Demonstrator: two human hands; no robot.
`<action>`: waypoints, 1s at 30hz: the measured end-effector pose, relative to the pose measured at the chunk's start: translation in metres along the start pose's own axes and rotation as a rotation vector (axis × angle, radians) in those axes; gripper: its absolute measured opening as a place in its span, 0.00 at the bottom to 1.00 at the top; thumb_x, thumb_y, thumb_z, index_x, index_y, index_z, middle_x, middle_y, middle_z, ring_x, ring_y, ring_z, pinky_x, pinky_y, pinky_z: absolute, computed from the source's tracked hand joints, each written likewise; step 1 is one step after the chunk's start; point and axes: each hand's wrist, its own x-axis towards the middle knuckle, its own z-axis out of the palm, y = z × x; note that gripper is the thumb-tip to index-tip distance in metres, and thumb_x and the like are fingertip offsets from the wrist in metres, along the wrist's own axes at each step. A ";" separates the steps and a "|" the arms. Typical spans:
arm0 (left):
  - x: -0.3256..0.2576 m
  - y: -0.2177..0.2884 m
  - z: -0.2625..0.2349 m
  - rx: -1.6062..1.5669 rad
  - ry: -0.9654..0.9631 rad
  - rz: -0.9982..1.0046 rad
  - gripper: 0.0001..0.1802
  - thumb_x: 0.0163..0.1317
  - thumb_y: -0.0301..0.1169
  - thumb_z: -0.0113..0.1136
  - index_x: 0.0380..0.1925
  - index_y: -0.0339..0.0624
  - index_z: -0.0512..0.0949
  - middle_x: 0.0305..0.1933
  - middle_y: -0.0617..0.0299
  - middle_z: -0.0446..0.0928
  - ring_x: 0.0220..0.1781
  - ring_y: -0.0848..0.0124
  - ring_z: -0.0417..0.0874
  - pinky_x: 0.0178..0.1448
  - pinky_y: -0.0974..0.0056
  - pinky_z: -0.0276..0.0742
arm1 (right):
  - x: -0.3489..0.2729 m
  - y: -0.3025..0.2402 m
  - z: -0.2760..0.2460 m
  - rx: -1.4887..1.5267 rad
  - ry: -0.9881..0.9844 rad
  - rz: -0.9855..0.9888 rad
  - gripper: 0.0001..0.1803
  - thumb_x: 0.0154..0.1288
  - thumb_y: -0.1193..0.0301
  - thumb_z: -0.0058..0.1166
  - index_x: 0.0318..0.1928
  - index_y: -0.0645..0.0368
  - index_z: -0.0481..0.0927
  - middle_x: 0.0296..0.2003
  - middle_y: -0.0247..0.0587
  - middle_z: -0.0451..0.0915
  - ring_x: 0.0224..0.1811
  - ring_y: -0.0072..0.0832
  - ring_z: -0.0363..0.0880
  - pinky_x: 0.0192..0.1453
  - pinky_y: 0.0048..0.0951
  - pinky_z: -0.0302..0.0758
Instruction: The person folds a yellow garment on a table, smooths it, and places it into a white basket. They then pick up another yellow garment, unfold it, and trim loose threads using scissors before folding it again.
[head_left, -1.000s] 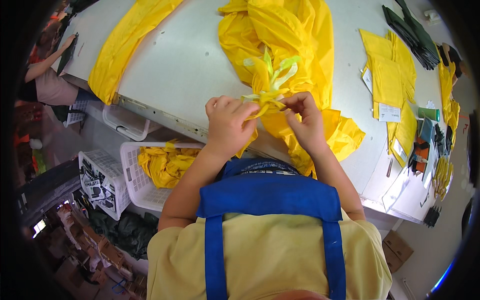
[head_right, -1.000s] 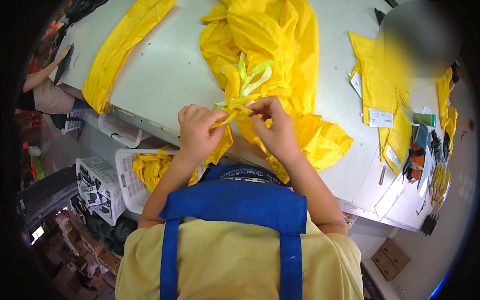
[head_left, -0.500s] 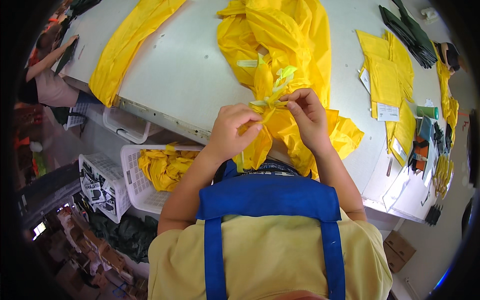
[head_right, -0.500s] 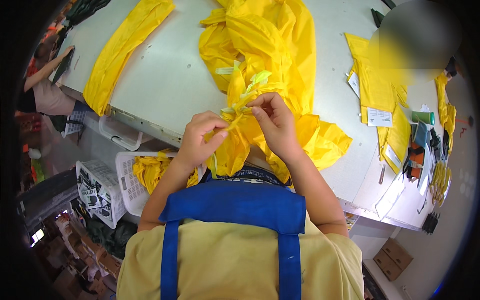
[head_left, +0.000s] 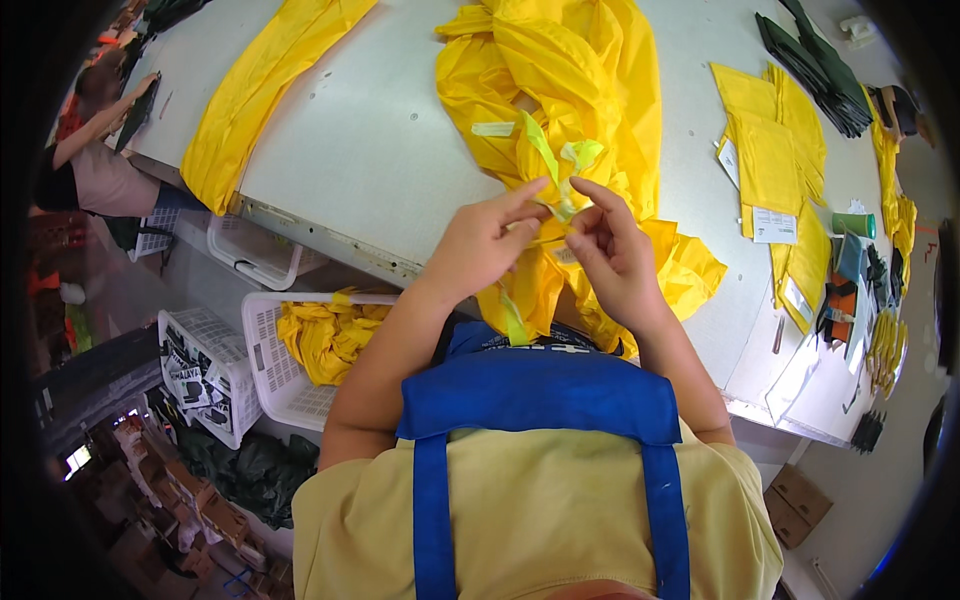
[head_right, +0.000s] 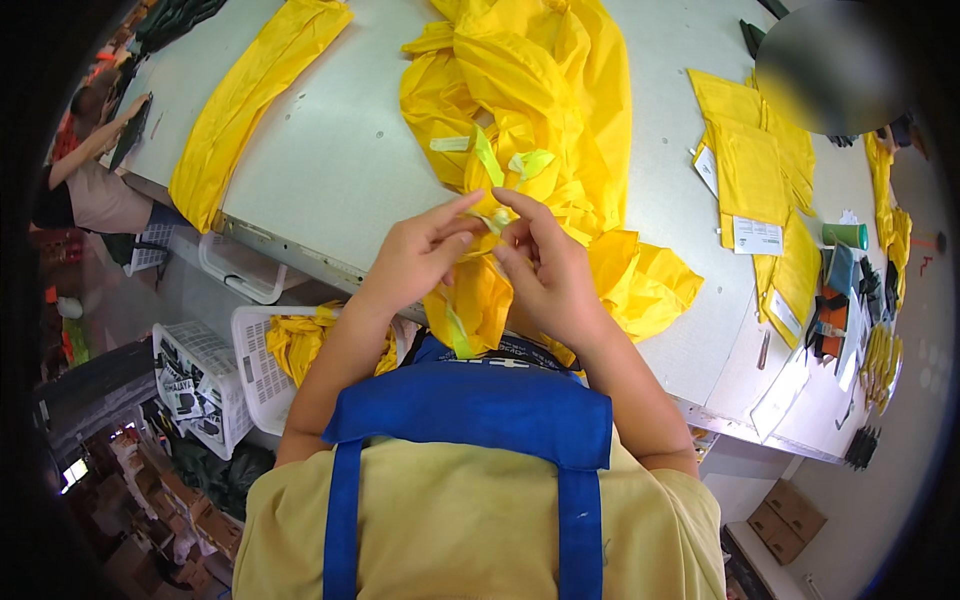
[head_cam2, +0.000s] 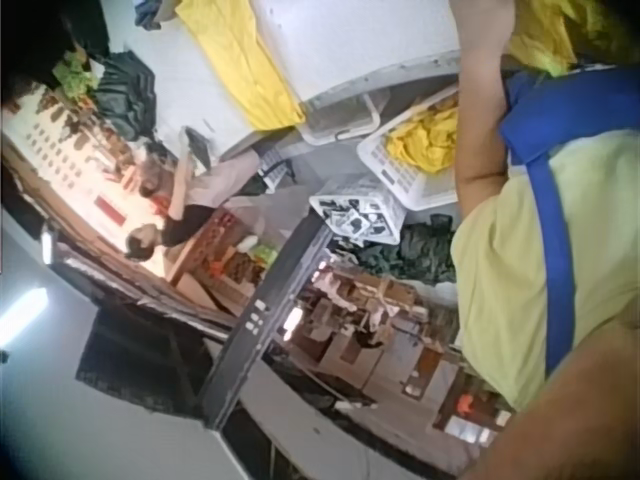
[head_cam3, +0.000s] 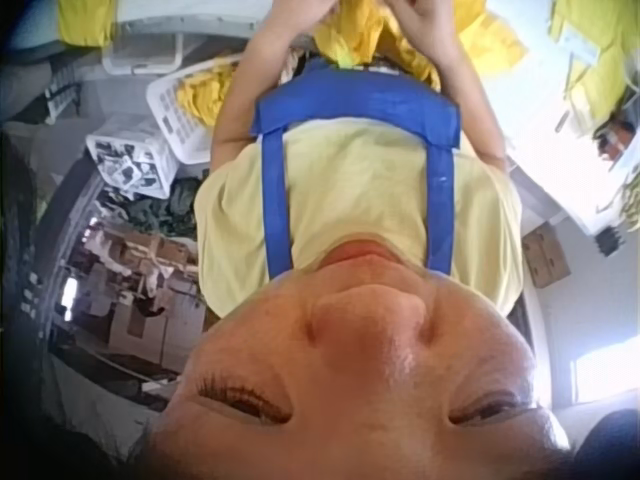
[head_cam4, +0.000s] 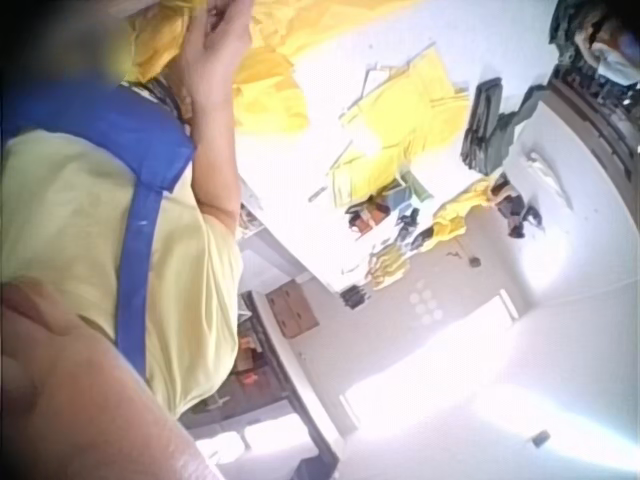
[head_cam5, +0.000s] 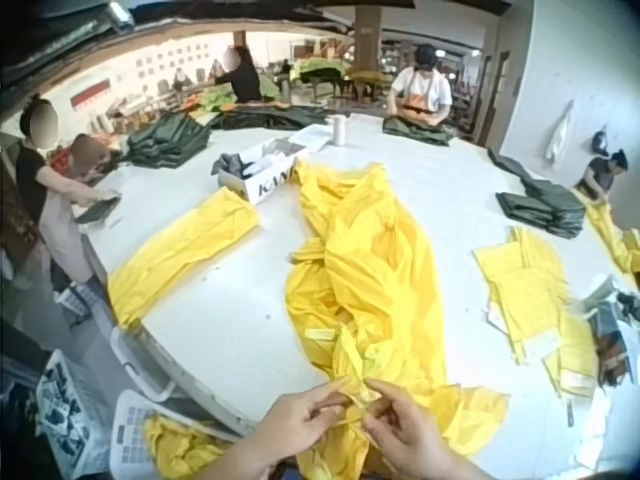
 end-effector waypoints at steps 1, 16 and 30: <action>0.000 -0.001 -0.002 -0.055 0.039 -0.053 0.30 0.61 0.27 0.58 0.64 0.42 0.64 0.45 0.58 0.81 0.25 0.83 0.73 0.27 0.75 0.70 | -0.004 0.000 -0.001 -0.055 -0.020 0.013 0.27 0.60 0.82 0.52 0.61 0.58 0.66 0.28 0.36 0.72 0.26 0.20 0.69 0.34 0.21 0.69; -0.018 0.004 0.005 0.543 0.159 0.331 0.45 0.47 0.16 0.58 0.68 0.43 0.53 0.74 0.48 0.44 0.56 0.56 0.75 0.52 0.61 0.76 | 0.002 0.012 -0.010 -0.675 0.018 -0.205 0.22 0.53 0.72 0.60 0.51 0.60 0.74 0.41 0.48 0.75 0.47 0.42 0.73 0.52 0.37 0.72; 0.026 0.056 -0.071 0.800 0.505 0.696 0.31 0.54 0.22 0.58 0.61 0.44 0.67 0.59 0.57 0.73 0.61 0.56 0.71 0.62 0.57 0.67 | 0.048 0.020 0.008 0.257 -0.045 0.150 0.20 0.73 0.60 0.39 0.40 0.63 0.80 0.31 0.33 0.78 0.35 0.22 0.73 0.46 0.24 0.71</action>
